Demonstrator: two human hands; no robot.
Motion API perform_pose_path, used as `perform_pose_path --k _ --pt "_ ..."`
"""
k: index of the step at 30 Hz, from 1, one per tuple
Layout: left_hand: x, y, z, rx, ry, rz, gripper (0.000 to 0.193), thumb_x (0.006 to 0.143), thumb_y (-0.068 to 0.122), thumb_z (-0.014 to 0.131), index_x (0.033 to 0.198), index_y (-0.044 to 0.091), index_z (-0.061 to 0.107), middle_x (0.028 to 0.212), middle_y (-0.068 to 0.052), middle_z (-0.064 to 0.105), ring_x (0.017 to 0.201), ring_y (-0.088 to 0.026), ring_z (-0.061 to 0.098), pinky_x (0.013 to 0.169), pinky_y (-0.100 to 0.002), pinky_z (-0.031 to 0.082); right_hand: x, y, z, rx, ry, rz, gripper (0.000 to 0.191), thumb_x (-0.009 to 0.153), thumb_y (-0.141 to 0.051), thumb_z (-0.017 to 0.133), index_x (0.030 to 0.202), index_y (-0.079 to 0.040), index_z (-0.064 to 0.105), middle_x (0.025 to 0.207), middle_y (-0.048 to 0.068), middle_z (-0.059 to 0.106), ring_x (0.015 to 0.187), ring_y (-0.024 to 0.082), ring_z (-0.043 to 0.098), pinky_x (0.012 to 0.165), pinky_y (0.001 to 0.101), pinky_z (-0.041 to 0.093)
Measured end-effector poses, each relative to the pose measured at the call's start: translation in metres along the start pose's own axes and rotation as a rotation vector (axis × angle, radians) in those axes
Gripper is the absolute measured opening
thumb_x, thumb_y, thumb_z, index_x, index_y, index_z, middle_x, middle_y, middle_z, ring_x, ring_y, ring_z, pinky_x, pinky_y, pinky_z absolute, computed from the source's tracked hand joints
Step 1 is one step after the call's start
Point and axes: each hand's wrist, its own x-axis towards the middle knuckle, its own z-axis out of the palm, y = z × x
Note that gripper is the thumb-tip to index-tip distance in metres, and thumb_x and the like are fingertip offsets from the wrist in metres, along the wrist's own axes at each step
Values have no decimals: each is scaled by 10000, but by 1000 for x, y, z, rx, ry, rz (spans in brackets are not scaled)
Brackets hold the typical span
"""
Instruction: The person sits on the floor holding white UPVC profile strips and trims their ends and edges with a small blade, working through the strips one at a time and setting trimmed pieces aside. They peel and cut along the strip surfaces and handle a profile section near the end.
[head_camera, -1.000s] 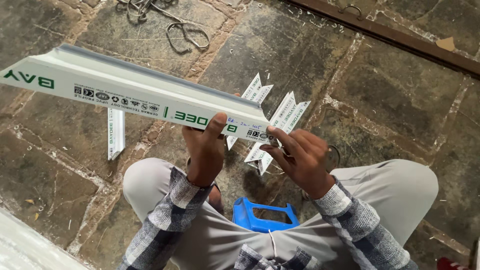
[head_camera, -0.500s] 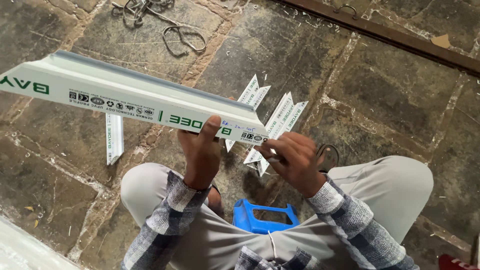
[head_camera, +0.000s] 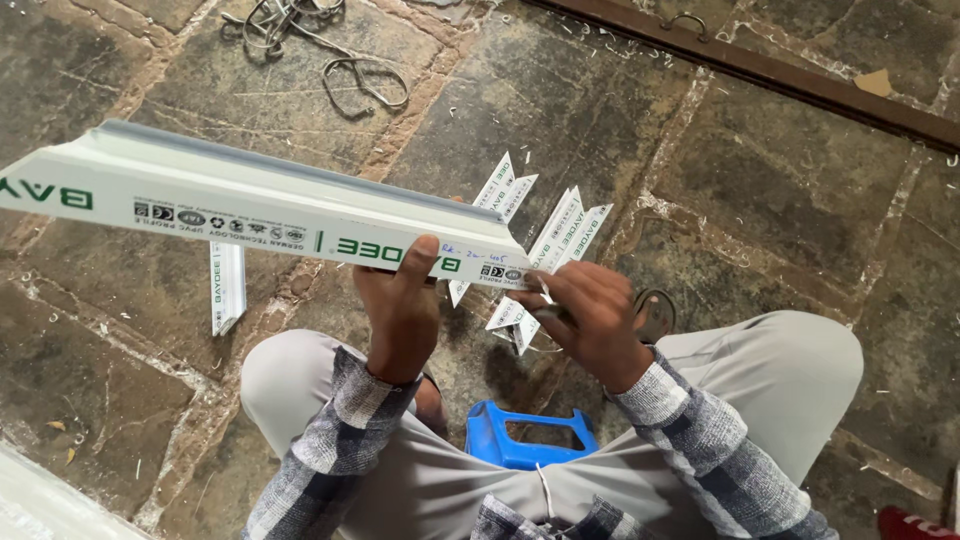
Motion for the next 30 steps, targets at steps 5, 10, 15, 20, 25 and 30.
perform_pose_path --k 5,10,15,20,25,30 --pt "-3 -3 -2 102 43 14 281 997 79 667 1197 -107 602 1118 -195 709 902 -160 681 723 -275 552 -2 2 1 115 20 47 283 872 -132 865 1031 -47 647 742 47 643 603 162 601 550 332 442" --pt "-4 -6 -4 77 13 48 266 976 104 666 1164 -81 633 1146 -144 747 885 -104 681 712 -250 539 1 -1 -2 97 37 56 388 859 -136 859 1160 -10 650 754 57 653 603 146 602 548 326 449" --pt "-3 -4 -4 199 35 50 282 1027 128 686 1164 -116 658 1031 -140 706 787 -98 626 635 -251 485 -1 1 0 22 36 10 319 857 -140 876 1065 -66 645 708 41 610 593 162 580 558 341 426" --pt "-4 -2 -2 122 21 31 318 952 123 690 1183 -87 627 1145 -165 750 868 -108 677 696 -231 517 -8 5 4 94 20 83 315 873 -165 884 1050 -72 640 690 17 584 588 130 562 541 321 423" --pt "-6 -1 -3 234 42 12 309 937 107 694 1149 -115 657 1102 -195 778 832 -170 697 633 -279 518 -10 5 2 144 57 142 437 866 -189 864 1205 -21 646 714 22 603 602 102 578 536 274 466" --pt "-9 -3 3 188 -6 76 355 948 89 712 1220 -125 635 1209 -213 744 1052 -202 710 944 -327 569 -8 -1 1 95 119 293 190 948 -109 796 1110 -38 726 802 54 702 659 100 670 590 259 522"
